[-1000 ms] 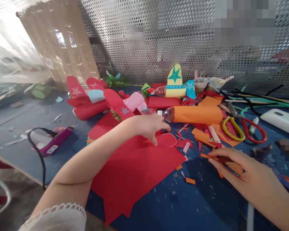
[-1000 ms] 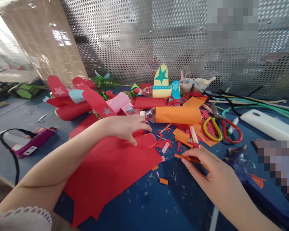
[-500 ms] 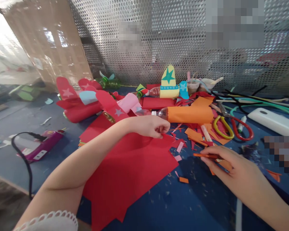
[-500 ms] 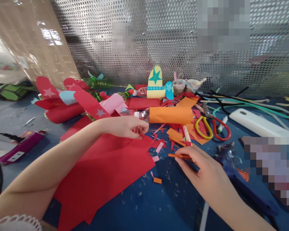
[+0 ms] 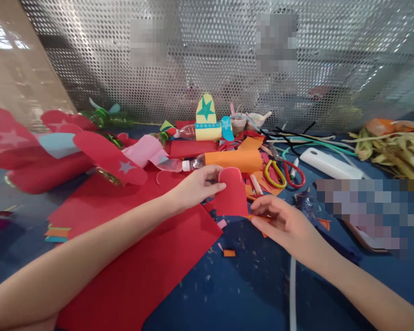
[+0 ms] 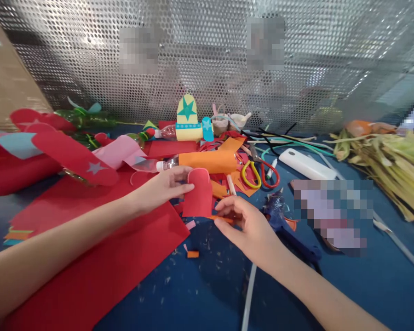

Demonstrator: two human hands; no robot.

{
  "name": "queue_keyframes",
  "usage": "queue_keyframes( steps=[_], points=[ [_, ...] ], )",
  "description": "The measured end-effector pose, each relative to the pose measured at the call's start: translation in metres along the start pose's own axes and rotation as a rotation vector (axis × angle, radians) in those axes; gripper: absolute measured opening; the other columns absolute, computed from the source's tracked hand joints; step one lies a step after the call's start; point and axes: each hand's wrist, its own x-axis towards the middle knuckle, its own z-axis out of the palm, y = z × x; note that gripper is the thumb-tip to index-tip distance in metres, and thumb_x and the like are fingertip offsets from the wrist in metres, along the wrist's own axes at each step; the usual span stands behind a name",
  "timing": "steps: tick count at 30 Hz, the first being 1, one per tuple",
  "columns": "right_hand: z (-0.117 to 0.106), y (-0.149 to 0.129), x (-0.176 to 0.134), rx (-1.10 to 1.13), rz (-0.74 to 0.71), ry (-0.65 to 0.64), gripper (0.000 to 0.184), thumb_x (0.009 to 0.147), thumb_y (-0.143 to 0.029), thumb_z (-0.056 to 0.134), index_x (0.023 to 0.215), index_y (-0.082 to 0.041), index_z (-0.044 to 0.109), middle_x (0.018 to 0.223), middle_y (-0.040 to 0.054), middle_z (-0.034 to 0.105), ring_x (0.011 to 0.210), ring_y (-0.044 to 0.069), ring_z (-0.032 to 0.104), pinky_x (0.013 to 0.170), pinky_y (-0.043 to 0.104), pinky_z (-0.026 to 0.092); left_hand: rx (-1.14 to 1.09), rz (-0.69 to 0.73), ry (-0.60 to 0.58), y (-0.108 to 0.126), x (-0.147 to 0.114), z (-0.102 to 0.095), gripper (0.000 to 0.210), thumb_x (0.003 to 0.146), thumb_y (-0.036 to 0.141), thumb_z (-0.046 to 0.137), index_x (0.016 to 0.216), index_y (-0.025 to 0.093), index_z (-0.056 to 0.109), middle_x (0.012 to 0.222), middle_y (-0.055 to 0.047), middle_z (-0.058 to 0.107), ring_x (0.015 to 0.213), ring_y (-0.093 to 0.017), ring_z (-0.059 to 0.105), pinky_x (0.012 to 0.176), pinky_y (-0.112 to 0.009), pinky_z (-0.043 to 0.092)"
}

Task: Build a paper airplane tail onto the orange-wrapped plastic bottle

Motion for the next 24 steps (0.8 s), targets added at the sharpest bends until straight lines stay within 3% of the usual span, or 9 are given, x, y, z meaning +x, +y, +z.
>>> queue_keyframes(
  steps=[7, 12, 15, 20, 24],
  points=[
    [0.000, 0.000, 0.000, -0.026, 0.104, -0.072, 0.017, 0.081, -0.037, 0.058, 0.088, -0.022, 0.060, 0.088, 0.0009, 0.064, 0.076, 0.014, 0.064, 0.071, 0.028, 0.052, 0.019, 0.014, 0.093, 0.004, -0.004, 0.006, 0.027, 0.079, 0.020, 0.058, 0.104, 0.015, 0.053, 0.096, -0.004, 0.062, 0.074, -0.012, 0.060, 0.060, -0.022, 0.046],
    [-0.001, -0.003, 0.003, 0.134, 0.178, -0.066, 0.024, 0.075, -0.040, 0.063, 0.089, -0.021, 0.058, 0.086, 0.0022, 0.064, 0.075, 0.015, 0.065, 0.073, 0.030, 0.053, -0.055, 0.058, 0.124, 0.005, -0.011, 0.015, 0.023, 0.081, 0.020, 0.057, 0.103, 0.015, 0.053, 0.106, -0.007, 0.063, 0.086, -0.015, 0.063, 0.072, -0.026, 0.051],
    [-0.001, -0.003, 0.003, 0.236, 0.170, -0.033, 0.025, 0.072, -0.037, 0.068, 0.086, -0.021, 0.056, 0.084, 0.0014, 0.065, 0.073, 0.013, 0.064, 0.072, 0.029, 0.053, -0.102, 0.075, 0.125, 0.007, -0.014, 0.019, 0.021, 0.081, 0.020, 0.057, 0.102, 0.015, 0.054, 0.110, -0.008, 0.063, 0.093, -0.017, 0.063, 0.074, -0.026, 0.052],
    [-0.002, -0.001, 0.003, 0.190, 0.157, -0.008, 0.023, 0.072, -0.038, 0.068, 0.084, -0.020, 0.062, 0.088, 0.0034, 0.067, 0.075, 0.014, 0.063, 0.064, 0.026, 0.051, -0.181, 0.031, 0.085, 0.008, -0.017, 0.023, 0.020, 0.082, 0.020, 0.057, 0.101, 0.015, 0.053, 0.108, -0.007, 0.063, 0.090, -0.015, 0.063, 0.075, -0.027, 0.053],
    [-0.001, -0.001, 0.002, 0.310, 0.207, -0.095, 0.025, 0.073, -0.037, 0.070, 0.093, -0.021, 0.067, 0.094, 0.0037, 0.070, 0.087, 0.017, 0.065, 0.081, 0.031, 0.051, -0.186, 0.022, 0.084, 0.010, -0.019, 0.024, 0.020, 0.082, 0.022, 0.059, 0.100, 0.016, 0.053, 0.107, -0.006, 0.064, 0.089, -0.016, 0.064, 0.073, -0.026, 0.053]
  ],
)
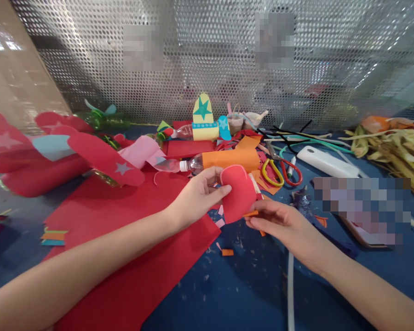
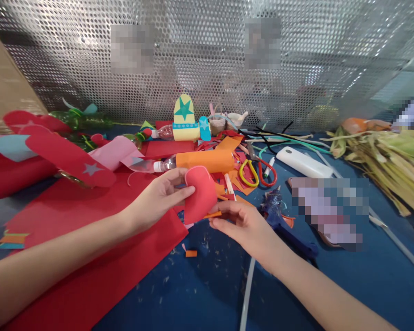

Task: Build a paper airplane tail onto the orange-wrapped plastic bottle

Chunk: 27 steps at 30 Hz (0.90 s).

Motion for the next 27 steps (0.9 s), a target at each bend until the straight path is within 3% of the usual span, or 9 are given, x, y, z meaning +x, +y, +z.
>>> queue_keyframes(
  steps=[5, 9, 13, 17, 21, 24, 27],
  points=[
    [0.0013, 0.0007, -0.0018, 0.100, 0.034, -0.117, 0.024, 0.073, -0.030, 0.072, 0.096, -0.023, 0.068, 0.094, 0.0009, 0.069, 0.089, 0.014, 0.063, 0.086, 0.029, 0.048, -0.010, 0.039, -0.017, 0.0028, -0.0001, -0.0008, 0.019, 0.083, 0.023, 0.057, 0.100, 0.017, 0.053, 0.106, -0.006, 0.063, 0.089, -0.016, 0.064, 0.072, -0.026, 0.054],
    [0.0016, 0.0012, -0.0033, 0.208, 0.039, -0.189, 0.028, 0.073, -0.032, 0.074, 0.100, -0.026, 0.068, 0.098, -0.0003, 0.069, 0.093, 0.013, 0.062, 0.089, 0.028, 0.048, 0.164, 0.143, -0.015, -0.0012, 0.0011, -0.0012, 0.015, 0.083, 0.021, 0.056, 0.097, 0.017, 0.054, 0.099, -0.004, 0.061, 0.087, -0.015, 0.061, 0.076, -0.028, 0.052],
    [0.0022, 0.0014, -0.0036, 0.364, 0.096, -0.082, 0.015, 0.076, -0.035, 0.072, 0.089, -0.029, 0.071, 0.090, -0.0034, 0.071, 0.085, 0.009, 0.065, 0.087, 0.025, 0.051, 0.312, 0.218, 0.019, -0.0047, -0.0020, 0.0008, 0.013, 0.084, 0.021, 0.053, 0.096, 0.017, 0.053, 0.096, -0.002, 0.057, 0.082, -0.014, 0.060, 0.076, -0.027, 0.052],
    [0.0037, -0.0005, -0.0024, 0.348, 0.105, 0.020, 0.010, 0.070, -0.029, 0.077, 0.078, -0.025, 0.072, 0.076, -0.0051, 0.068, 0.073, 0.007, 0.066, 0.077, 0.018, 0.054, 0.335, 0.199, 0.011, -0.0051, -0.0036, 0.0015, 0.014, 0.084, 0.022, 0.052, 0.098, 0.018, 0.051, 0.096, -0.002, 0.055, 0.073, -0.011, 0.059, 0.067, -0.025, 0.051],
    [0.0022, -0.0019, -0.0020, 0.262, 0.057, 0.083, 0.012, 0.070, -0.030, 0.077, 0.075, -0.022, 0.071, 0.070, -0.0044, 0.065, 0.066, 0.007, 0.064, 0.071, 0.019, 0.055, 0.277, 0.102, 0.008, -0.0045, 0.0000, -0.0010, 0.045, 0.082, 0.028, 0.058, 0.122, 0.021, 0.038, 0.091, -0.001, 0.056, 0.066, -0.010, 0.059, 0.064, -0.026, 0.051],
    [-0.0010, 0.0001, -0.0004, 0.285, -0.008, 0.131, 0.014, 0.071, -0.030, 0.076, 0.080, -0.023, 0.070, 0.075, -0.0042, 0.067, 0.073, 0.007, 0.065, 0.074, 0.018, 0.055, 0.233, 0.022, -0.076, -0.0042, 0.0001, -0.0008, 0.070, 0.076, 0.032, 0.067, 0.132, 0.026, 0.026, 0.078, 0.004, 0.054, 0.060, -0.011, 0.060, 0.059, -0.026, 0.050],
    [-0.0032, 0.0028, 0.0025, 0.311, -0.023, 0.185, 0.023, 0.068, -0.031, 0.078, 0.087, -0.023, 0.067, 0.078, -0.0039, 0.068, 0.075, 0.008, 0.066, 0.073, 0.017, 0.055, 0.176, -0.002, -0.177, -0.0047, -0.0037, 0.0030, 0.067, 0.073, 0.025, 0.070, 0.127, 0.027, 0.031, 0.083, 0.002, 0.058, 0.066, -0.014, 0.063, 0.057, -0.025, 0.051]
  ],
)
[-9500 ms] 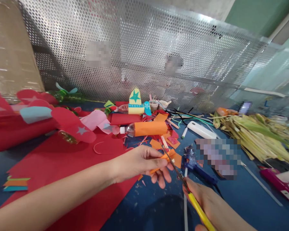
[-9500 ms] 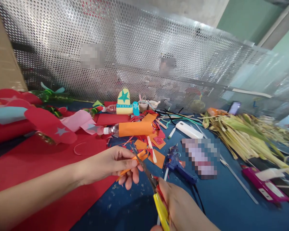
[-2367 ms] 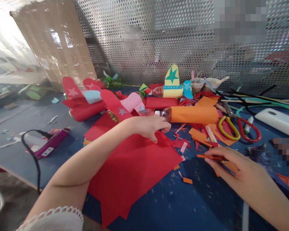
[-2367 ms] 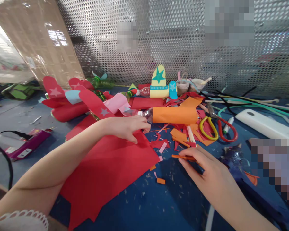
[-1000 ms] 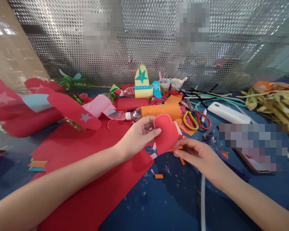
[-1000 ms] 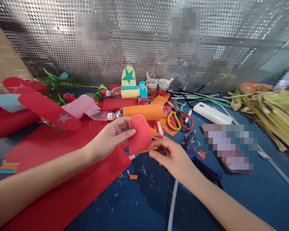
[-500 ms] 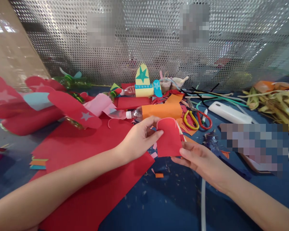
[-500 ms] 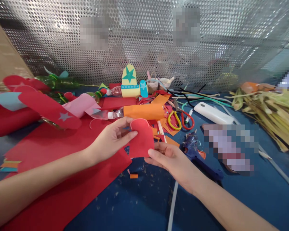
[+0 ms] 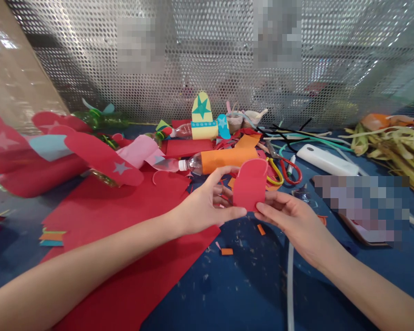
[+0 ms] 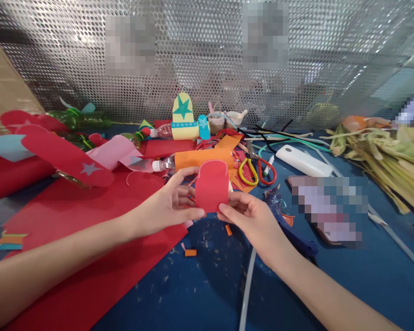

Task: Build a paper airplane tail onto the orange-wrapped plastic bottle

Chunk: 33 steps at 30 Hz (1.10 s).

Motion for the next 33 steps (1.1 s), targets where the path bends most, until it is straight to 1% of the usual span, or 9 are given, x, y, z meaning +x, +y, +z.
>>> queue_keyframes(
  steps=[3, 7, 10, 11, 14, 17, 21, 28, 33],
  points=[
    [0.000, 0.000, 0.002, 0.007, 0.000, 0.034, 0.031, 0.065, -0.031, 0.081, 0.089, -0.023, 0.062, 0.071, -0.0061, 0.068, 0.068, 0.007, 0.066, 0.069, 0.018, 0.057, -0.062, -0.053, 0.006, 0.001, -0.003, 0.005, 0.050, 0.078, 0.022, 0.064, 0.119, 0.025, 0.035, 0.087, -0.001, 0.062, 0.069, -0.016, 0.066, 0.054, -0.024, 0.051],
    [0.001, -0.001, 0.001, -0.025, 0.000, 0.030, 0.031, 0.067, -0.032, 0.079, 0.086, -0.024, 0.055, 0.066, -0.0078, 0.066, 0.066, 0.007, 0.067, 0.069, 0.017, 0.057, -0.163, -0.124, 0.098, 0.003, -0.002, 0.010, 0.040, 0.079, 0.016, 0.062, 0.112, 0.021, 0.041, 0.069, 0.004, 0.061, 0.062, -0.015, 0.067, 0.055, -0.024, 0.051],
    [0.000, -0.001, 0.001, -0.066, -0.025, 0.023, 0.028, 0.068, -0.032, 0.079, 0.080, -0.022, 0.056, 0.066, -0.0077, 0.064, 0.066, 0.006, 0.066, 0.071, 0.017, 0.057, -0.193, -0.243, 0.112, 0.005, -0.001, 0.011, 0.011, 0.082, 0.015, 0.058, 0.090, 0.016, 0.050, 0.065, 0.002, 0.064, 0.063, -0.013, 0.068, 0.057, -0.021, 0.049],
    [0.000, -0.001, 0.002, -0.080, -0.029, 0.019, 0.026, 0.068, -0.032, 0.078, 0.078, -0.021, 0.057, 0.066, -0.0074, 0.064, 0.066, 0.006, 0.065, 0.071, 0.017, 0.057, -0.199, -0.286, 0.099, 0.004, 0.000, 0.011, 0.006, 0.083, 0.016, 0.057, 0.083, 0.015, 0.051, 0.066, 0.000, 0.066, 0.063, -0.012, 0.068, 0.058, -0.020, 0.048],
    [0.000, -0.001, 0.002, -0.094, -0.022, 0.012, 0.025, 0.067, -0.033, 0.079, 0.076, -0.020, 0.060, 0.068, -0.0066, 0.064, 0.066, 0.005, 0.064, 0.070, 0.016, 0.056, -0.265, -0.348, 0.074, 0.002, 0.000, 0.011, 0.010, 0.084, 0.018, 0.058, 0.077, 0.014, 0.053, 0.068, -0.001, 0.069, 0.064, -0.011, 0.069, 0.058, -0.018, 0.047],
    [0.002, -0.002, 0.002, -0.075, -0.011, 0.023, 0.024, 0.065, -0.033, 0.079, 0.073, -0.019, 0.061, 0.068, -0.0069, 0.062, 0.067, 0.005, 0.063, 0.070, 0.015, 0.056, -0.352, -0.366, 0.092, -0.002, 0.000, 0.011, 0.013, 0.084, 0.017, 0.059, 0.073, 0.014, 0.052, 0.065, 0.000, 0.069, 0.063, -0.011, 0.070, 0.057, -0.017, 0.045],
    [0.002, -0.003, 0.002, -0.054, 0.011, 0.031, 0.025, 0.065, -0.032, 0.080, 0.066, -0.018, 0.059, 0.065, -0.0077, 0.060, 0.065, 0.004, 0.063, 0.070, 0.016, 0.056, -0.436, -0.404, 0.117, -0.003, 0.001, 0.011, 0.019, 0.082, 0.019, 0.062, 0.068, 0.014, 0.050, 0.062, -0.001, 0.068, 0.060, -0.011, 0.069, 0.059, -0.018, 0.046],
    [0.002, -0.003, 0.002, -0.035, 0.062, 0.014, 0.026, 0.065, -0.032, 0.080, 0.063, -0.017, 0.059, 0.063, -0.0077, 0.061, 0.063, 0.004, 0.064, 0.070, 0.015, 0.055, -0.450, -0.459, 0.126, -0.003, 0.002, 0.011, 0.021, 0.082, 0.021, 0.064, 0.067, 0.014, 0.051, 0.063, -0.003, 0.069, 0.059, -0.011, 0.069, 0.062, -0.019, 0.047],
    [0.002, -0.002, 0.003, -0.028, 0.081, 0.021, 0.026, 0.064, -0.035, 0.080, 0.066, -0.017, 0.061, 0.063, -0.0075, 0.061, 0.061, 0.004, 0.064, 0.068, 0.015, 0.055, -0.463, -0.436, 0.140, -0.005, 0.001, 0.012, 0.024, 0.075, 0.025, 0.072, 0.070, 0.014, 0.051, 0.063, -0.002, 0.068, 0.060, -0.012, 0.069, 0.064, -0.022, 0.048]
  ],
)
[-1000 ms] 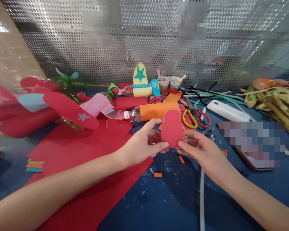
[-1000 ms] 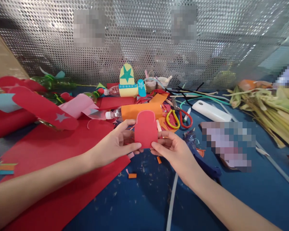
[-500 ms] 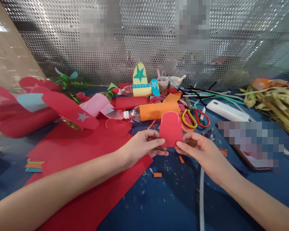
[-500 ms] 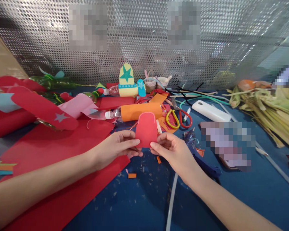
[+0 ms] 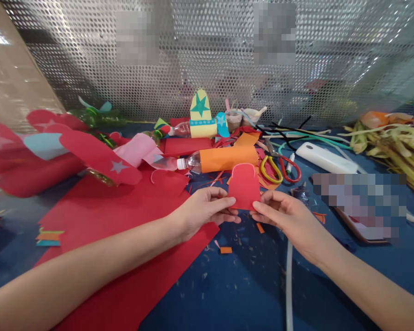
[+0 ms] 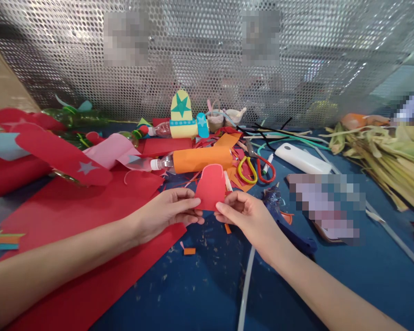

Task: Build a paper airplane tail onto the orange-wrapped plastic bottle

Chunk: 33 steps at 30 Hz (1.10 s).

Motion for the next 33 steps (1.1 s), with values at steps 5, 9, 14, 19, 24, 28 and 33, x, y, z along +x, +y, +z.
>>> queue_keyframes(
  steps=[5, 9, 14, 19, 24, 28, 33],
  points=[
    [-0.0001, 0.0023, 0.0002, 0.018, -0.002, 0.002, 0.023, 0.063, -0.034, 0.081, 0.071, -0.018, 0.065, 0.066, -0.0067, 0.064, 0.064, 0.004, 0.064, 0.070, 0.015, 0.055, 0.011, 0.040, -0.006, -0.0032, 0.0024, -0.0009, 0.028, 0.069, 0.025, 0.076, 0.070, 0.014, 0.050, 0.062, 0.002, 0.065, 0.061, -0.014, 0.070, 0.061, -0.022, 0.047],
    [-0.0001, 0.0028, 0.0003, 0.021, 0.003, 0.015, 0.025, 0.062, -0.035, 0.081, 0.072, -0.018, 0.065, 0.068, -0.0060, 0.064, 0.067, 0.005, 0.064, 0.071, 0.016, 0.055, 0.016, 0.050, -0.010, -0.0044, 0.0033, -0.0013, 0.029, 0.070, 0.024, 0.075, 0.068, 0.014, 0.048, 0.060, 0.002, 0.066, 0.059, -0.013, 0.069, 0.057, -0.019, 0.045],
    [0.0009, 0.0008, -0.0006, -0.014, -0.029, 0.036, 0.030, 0.062, -0.040, 0.080, 0.073, -0.018, 0.063, 0.068, -0.0060, 0.061, 0.069, 0.007, 0.066, 0.075, 0.020, 0.057, -0.005, 0.076, -0.011, -0.0038, 0.0027, -0.0004, 0.031, 0.070, 0.024, 0.074, 0.064, 0.015, 0.045, 0.053, 0.003, 0.063, 0.055, -0.011, 0.068, 0.052, -0.017, 0.043],
    [0.0023, -0.0016, -0.0027, -0.076, -0.034, 0.038, 0.032, 0.064, -0.041, 0.078, 0.077, -0.019, 0.059, 0.068, -0.0047, 0.063, 0.070, 0.009, 0.067, 0.074, 0.021, 0.057, 0.046, 0.076, 0.005, -0.0036, 0.0036, -0.0011, 0.027, 0.075, 0.023, 0.070, 0.066, 0.015, 0.046, 0.056, 0.002, 0.063, 0.057, -0.011, 0.068, 0.046, -0.015, 0.039],
    [0.0016, -0.0006, -0.0027, -0.028, -0.077, 0.061, 0.042, 0.066, -0.038, 0.078, 0.091, -0.025, 0.047, 0.067, -0.0055, 0.067, 0.066, 0.012, 0.069, 0.075, 0.028, 0.058, 0.082, 0.110, 0.026, -0.0031, 0.0007, -0.0014, 0.025, 0.077, 0.020, 0.068, 0.085, 0.019, 0.044, 0.062, 0.002, 0.066, 0.058, -0.013, 0.068, 0.049, -0.017, 0.042],
    [0.0009, -0.0017, -0.0028, -0.128, -0.145, 0.005, 0.026, 0.071, -0.041, 0.073, 0.083, -0.023, 0.059, 0.074, -0.0030, 0.066, 0.075, 0.014, 0.069, 0.079, 0.029, 0.057, 0.105, 0.163, 0.040, -0.0009, -0.0022, -0.0020, 0.031, 0.079, 0.020, 0.066, 0.096, 0.023, 0.041, 0.061, 0.006, 0.063, 0.058, -0.013, 0.068, 0.057, -0.022, 0.049],
    [0.0001, -0.0015, -0.0050, -0.424, -0.269, 0.000, 0.021, 0.073, -0.035, 0.070, 0.091, -0.024, 0.068, 0.089, 0.0014, 0.071, 0.081, 0.017, 0.068, 0.073, 0.029, 0.057, 0.158, 0.164, -0.010, -0.0005, 0.0017, -0.0048, 0.011, 0.081, 0.022, 0.062, 0.083, 0.016, 0.053, 0.064, 0.002, 0.064, 0.059, -0.009, 0.066, 0.056, -0.018, 0.046]
  ],
)
